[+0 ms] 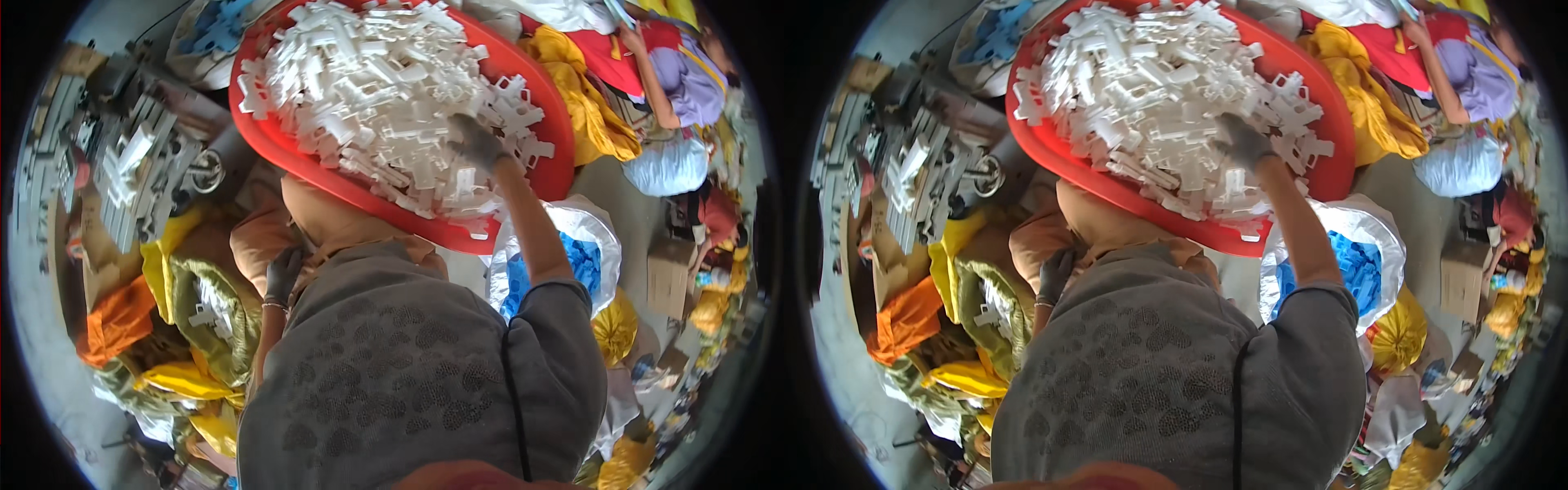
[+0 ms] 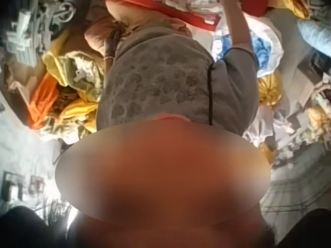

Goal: Operating a small industrial machine to join plastic components and subsequently bagging the finished products.

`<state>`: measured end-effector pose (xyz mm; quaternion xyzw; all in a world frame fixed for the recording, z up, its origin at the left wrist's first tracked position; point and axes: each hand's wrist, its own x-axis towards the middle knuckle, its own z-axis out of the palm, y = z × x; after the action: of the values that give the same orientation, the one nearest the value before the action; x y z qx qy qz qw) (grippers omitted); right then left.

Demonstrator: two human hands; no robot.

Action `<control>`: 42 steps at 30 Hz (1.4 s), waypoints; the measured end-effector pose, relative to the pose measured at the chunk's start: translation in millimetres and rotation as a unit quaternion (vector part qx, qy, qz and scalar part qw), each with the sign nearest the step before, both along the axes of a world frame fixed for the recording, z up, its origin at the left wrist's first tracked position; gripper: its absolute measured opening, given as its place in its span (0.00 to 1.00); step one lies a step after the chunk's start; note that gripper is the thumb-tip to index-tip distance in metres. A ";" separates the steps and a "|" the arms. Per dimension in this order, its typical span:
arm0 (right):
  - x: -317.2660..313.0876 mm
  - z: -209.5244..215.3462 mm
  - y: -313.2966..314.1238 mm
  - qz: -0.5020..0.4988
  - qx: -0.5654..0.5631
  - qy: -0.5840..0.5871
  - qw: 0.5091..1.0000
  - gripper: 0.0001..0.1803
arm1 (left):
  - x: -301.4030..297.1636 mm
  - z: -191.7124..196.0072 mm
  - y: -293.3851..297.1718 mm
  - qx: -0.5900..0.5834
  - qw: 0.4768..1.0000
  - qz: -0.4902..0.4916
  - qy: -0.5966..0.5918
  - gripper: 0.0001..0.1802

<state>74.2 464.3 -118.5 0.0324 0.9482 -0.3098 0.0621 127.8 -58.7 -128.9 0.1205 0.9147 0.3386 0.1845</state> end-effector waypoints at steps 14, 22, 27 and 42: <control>-86.4 30.1 -46.6 0.111 0.153 -0.172 0.967 0.28 | 56.9 31.1 -33.0 0.092 0.972 0.211 -0.052 0.15; -90.4 -92.6 75.0 0.486 0.317 -0.047 0.813 0.27 | 27.3 41.6 -35.9 0.072 0.994 0.084 -0.023 0.16; -68.0 -5.6 -6.7 0.385 0.201 -0.134 0.891 0.30 | 63.8 58.8 -43.0 0.082 0.979 0.186 0.012 0.16; -36.2 27.9 -84.3 -0.047 -0.031 0.201 0.978 0.29 | 6.7 144.4 -68.1 0.087 0.962 0.146 0.215 0.11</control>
<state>38.0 380.0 -90.6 0.0118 0.9288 -0.3417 -0.1430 134.5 -126.8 15.5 0.0711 0.9075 0.4064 -0.0793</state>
